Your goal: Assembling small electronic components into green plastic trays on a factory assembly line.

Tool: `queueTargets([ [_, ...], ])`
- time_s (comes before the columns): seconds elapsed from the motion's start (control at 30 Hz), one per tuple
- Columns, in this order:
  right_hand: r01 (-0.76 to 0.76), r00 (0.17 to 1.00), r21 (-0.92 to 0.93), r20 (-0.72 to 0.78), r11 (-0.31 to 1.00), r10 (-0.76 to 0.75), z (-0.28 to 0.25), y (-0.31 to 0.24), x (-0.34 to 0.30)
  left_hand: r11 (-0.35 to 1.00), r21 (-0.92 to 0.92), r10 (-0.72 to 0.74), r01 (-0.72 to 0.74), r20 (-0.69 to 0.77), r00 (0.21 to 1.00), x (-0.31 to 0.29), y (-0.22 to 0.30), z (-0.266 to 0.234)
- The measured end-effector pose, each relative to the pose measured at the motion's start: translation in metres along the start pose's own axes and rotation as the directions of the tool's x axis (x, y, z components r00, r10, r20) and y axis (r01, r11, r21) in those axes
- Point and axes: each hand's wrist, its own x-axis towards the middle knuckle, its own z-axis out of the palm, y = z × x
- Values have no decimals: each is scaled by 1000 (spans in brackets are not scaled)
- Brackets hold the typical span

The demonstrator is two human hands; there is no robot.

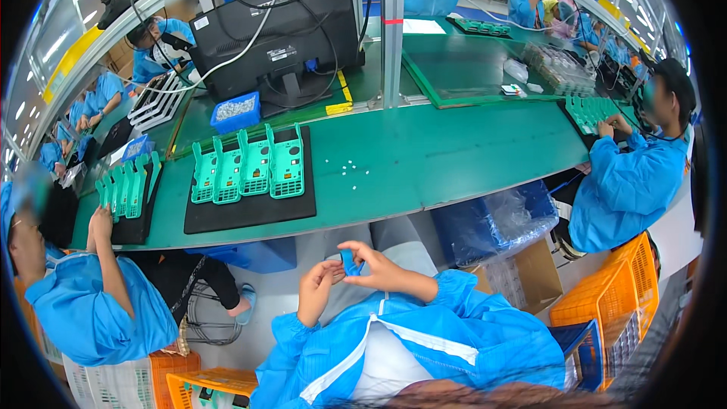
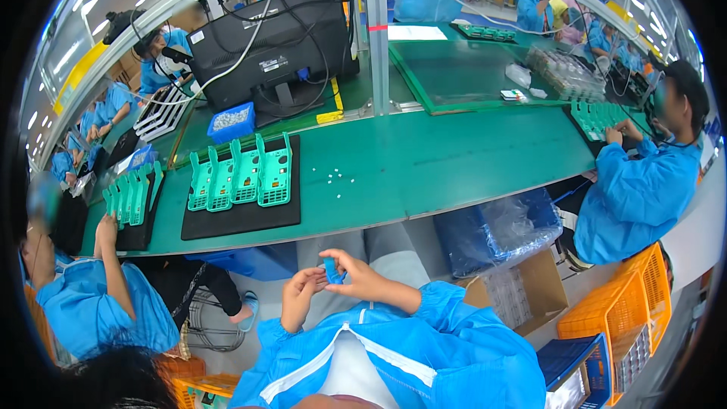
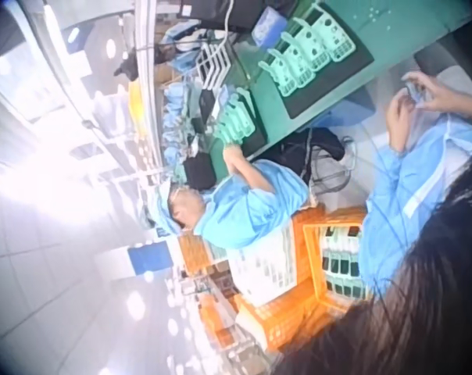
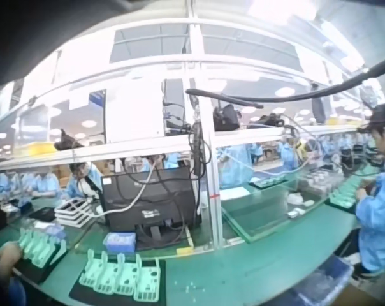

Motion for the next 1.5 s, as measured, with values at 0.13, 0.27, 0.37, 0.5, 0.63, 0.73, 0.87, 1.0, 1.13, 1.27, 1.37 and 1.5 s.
queueTargets([
  [0.13, -7, 986, -199, 164, 980, 40, -1, -12, 3, 963, -208, -146, 170, 129, 981, -4, -31, -19],
  [0.27, 257, 962, -369, 187, 893, -200, 12, -4, -1, 872, 477, -335, 112, 414, 846, 11, -49, -47],
  [0.37, 213, 977, -393, 110, 894, -185, 21, 9, -7, 895, -264, -274, 360, 311, 910, 18, -18, -31],
  [0.5, 131, 991, -389, 29, 912, -130, 23, 3, 6, 719, -671, -72, 183, 190, 979, 28, -23, -22],
  [0.63, 250, 968, -447, 82, 859, -239, 28, 1, 11, 898, -431, -96, 91, 9, 995, 36, -62, -5],
  [0.73, 273, 958, -396, 191, 877, -212, 46, 6, 15, 990, 38, 143, -138, -182, 973, 54, -120, -20],
  [0.87, 362, 884, -239, 395, 901, -250, 70, 10, 5, 861, 503, 180, -81, -153, 972, 70, -110, -29],
  [1.0, 326, 920, -325, 323, 888, -220, 77, 8, 11, 977, -62, -209, 203, -125, 970, 69, -90, -52],
  [1.13, 148, 974, -255, 205, 956, -96, 68, 18, 13, 896, -444, -137, 6, -263, 955, 43, -48, -74],
  [1.27, 233, 965, -504, 228, 832, -132, 42, 55, 28, 107, -960, -88, -257, -267, 960, 17, -5, -106],
  [1.37, 292, 955, -597, 144, 748, -258, 21, 57, 37, 354, -680, 90, -642, -658, 747, -3, 14, -122],
  [1.5, 483, 873, -626, 292, 613, -390, 1, 21, 34, 730, 562, 681, -388, -646, 346, -26, 33, -156],
])
